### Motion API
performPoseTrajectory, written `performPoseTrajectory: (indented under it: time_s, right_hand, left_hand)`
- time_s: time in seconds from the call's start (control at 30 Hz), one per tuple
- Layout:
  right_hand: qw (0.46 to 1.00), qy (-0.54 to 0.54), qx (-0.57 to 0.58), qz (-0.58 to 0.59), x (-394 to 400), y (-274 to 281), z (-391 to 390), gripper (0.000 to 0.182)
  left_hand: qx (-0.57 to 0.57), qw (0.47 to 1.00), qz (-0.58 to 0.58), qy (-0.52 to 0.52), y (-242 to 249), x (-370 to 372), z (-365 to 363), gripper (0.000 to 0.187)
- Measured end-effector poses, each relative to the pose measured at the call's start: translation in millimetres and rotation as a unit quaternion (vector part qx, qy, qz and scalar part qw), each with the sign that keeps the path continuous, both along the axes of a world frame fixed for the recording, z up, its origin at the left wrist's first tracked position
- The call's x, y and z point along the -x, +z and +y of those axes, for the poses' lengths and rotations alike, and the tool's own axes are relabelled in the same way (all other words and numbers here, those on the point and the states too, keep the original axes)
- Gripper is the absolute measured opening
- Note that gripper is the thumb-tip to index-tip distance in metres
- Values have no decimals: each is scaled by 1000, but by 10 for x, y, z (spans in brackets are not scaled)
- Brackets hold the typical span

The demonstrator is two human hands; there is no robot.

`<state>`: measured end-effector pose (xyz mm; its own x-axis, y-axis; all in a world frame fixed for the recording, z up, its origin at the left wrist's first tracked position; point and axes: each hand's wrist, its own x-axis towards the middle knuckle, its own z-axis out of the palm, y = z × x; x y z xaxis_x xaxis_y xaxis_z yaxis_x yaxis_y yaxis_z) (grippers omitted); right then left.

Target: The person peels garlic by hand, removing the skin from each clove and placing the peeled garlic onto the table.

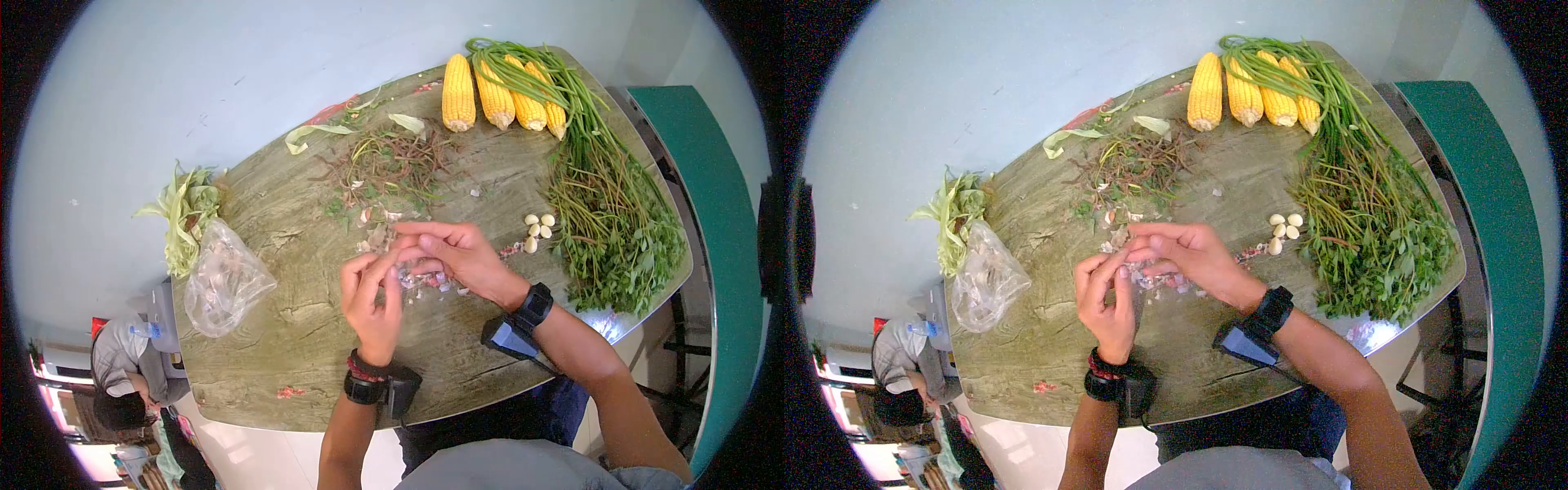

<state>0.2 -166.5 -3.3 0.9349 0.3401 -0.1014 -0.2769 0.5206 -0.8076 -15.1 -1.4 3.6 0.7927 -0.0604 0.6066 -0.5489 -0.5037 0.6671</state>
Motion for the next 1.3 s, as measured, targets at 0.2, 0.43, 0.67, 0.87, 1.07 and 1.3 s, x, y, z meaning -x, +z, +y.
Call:
performPoseTrajectory:
  time_s: [0.2,0.43,0.67,0.87,1.07,1.3]
  right_hand:
    - [996,55,-43,-49,-11,-57,29,49]
    - [989,69,61,-114,20,-42,56,52]
    - [971,13,161,-176,46,-135,94,49]
    - [986,-53,120,-100,22,-142,69,35]
    - [992,-53,103,-56,29,-83,34,22]
    - [996,-25,73,-49,8,-103,-6,17]
  left_hand:
    - [-25,999,27,-26,18,-4,-60,26]
    - [43,994,89,-51,-125,-50,2,24]
    - [67,992,93,-59,-74,-79,5,21]
    - [66,992,102,-26,-39,-52,0,19]
    - [89,990,108,-31,-7,-58,-1,14]
    - [104,989,91,-50,-33,-65,27,16]
